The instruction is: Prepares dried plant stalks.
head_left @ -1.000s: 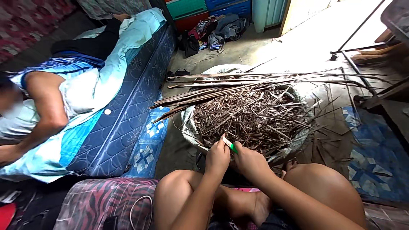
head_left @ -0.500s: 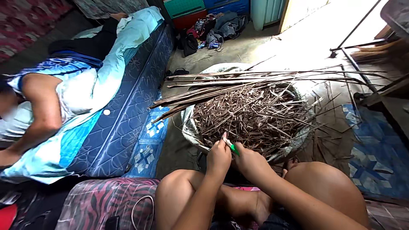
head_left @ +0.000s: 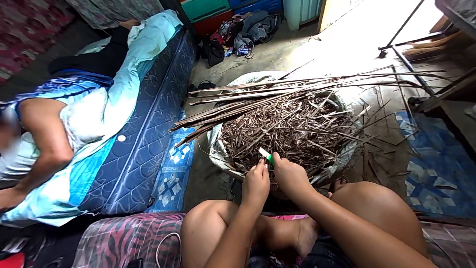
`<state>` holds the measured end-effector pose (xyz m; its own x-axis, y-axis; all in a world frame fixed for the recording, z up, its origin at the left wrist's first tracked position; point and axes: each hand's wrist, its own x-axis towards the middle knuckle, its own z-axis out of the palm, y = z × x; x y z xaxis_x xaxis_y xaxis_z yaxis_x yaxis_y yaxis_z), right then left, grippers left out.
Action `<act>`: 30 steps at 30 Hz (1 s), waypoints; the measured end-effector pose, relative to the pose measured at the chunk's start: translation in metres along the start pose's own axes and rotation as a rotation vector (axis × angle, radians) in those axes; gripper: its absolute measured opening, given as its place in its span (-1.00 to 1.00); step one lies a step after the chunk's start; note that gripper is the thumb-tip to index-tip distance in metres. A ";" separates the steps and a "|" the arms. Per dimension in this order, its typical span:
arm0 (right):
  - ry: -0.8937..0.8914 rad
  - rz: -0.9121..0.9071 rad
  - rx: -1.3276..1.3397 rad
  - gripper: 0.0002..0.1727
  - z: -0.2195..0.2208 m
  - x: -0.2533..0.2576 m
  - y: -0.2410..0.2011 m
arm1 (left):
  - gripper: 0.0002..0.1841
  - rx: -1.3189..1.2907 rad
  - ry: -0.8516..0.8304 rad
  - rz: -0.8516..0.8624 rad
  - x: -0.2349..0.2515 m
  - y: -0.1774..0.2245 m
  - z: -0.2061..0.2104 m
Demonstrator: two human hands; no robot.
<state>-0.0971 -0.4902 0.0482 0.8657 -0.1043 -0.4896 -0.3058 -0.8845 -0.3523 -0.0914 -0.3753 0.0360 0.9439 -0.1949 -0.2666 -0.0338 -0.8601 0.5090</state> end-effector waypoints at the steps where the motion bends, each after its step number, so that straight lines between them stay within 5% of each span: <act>1: 0.001 -0.003 0.005 -0.57 -0.001 -0.002 0.000 | -0.54 -0.002 0.000 0.001 -0.001 0.001 -0.001; 8: -0.160 -0.101 0.069 -0.63 -0.004 -0.029 -0.001 | -0.64 -0.038 -0.012 -0.056 0.001 -0.001 -0.007; 21: -0.035 -0.051 0.031 -0.64 -0.003 -0.024 -0.001 | -0.66 -0.097 0.040 -0.024 0.004 0.002 -0.005; 26: -0.008 0.112 0.038 -0.55 -0.026 0.004 0.010 | -0.55 -0.153 0.015 0.006 0.002 0.001 -0.002; 30: -0.032 -0.031 0.136 -0.61 -0.030 -0.023 0.008 | -0.58 -0.153 0.002 -0.025 0.004 0.003 -0.008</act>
<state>-0.1076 -0.5085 0.0806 0.8632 -0.0612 -0.5012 -0.3317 -0.8172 -0.4714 -0.0854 -0.3747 0.0428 0.9444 -0.1732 -0.2794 0.0403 -0.7826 0.6213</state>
